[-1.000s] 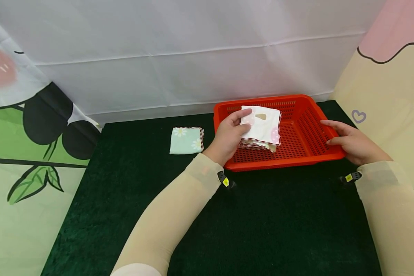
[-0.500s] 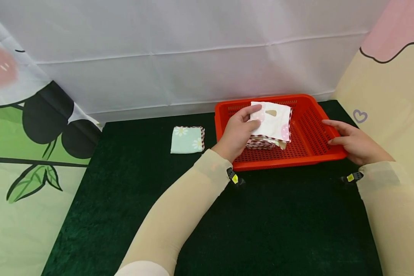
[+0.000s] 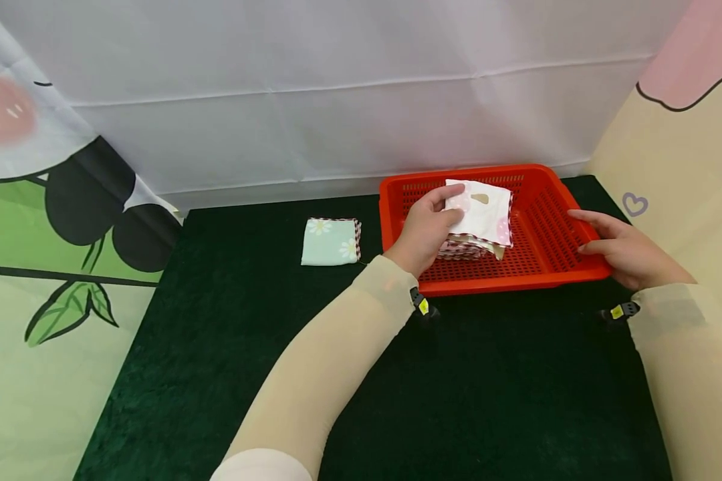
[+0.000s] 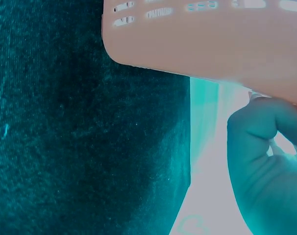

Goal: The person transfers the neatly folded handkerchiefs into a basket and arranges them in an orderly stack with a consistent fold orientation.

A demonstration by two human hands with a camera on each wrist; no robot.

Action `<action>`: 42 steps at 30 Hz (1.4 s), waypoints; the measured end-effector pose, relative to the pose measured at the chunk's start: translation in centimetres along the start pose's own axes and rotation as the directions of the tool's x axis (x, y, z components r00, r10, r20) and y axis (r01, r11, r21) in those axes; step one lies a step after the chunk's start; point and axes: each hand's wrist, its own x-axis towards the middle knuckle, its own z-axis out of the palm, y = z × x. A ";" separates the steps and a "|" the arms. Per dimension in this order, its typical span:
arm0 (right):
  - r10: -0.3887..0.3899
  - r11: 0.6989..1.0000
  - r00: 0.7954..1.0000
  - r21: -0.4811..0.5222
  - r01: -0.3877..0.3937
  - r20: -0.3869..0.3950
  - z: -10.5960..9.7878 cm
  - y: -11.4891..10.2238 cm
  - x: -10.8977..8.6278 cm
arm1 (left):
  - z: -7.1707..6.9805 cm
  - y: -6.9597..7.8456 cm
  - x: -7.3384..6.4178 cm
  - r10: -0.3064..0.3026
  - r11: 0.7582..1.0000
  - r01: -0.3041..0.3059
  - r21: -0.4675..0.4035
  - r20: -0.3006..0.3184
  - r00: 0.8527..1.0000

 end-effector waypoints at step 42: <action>-0.001 1.000 1.000 0.000 0.001 -0.003 -0.3 0.2 -0.4 | 0.7 1.0 1.4 -0.090 0.963 0.095 0.251 -0.028 0.996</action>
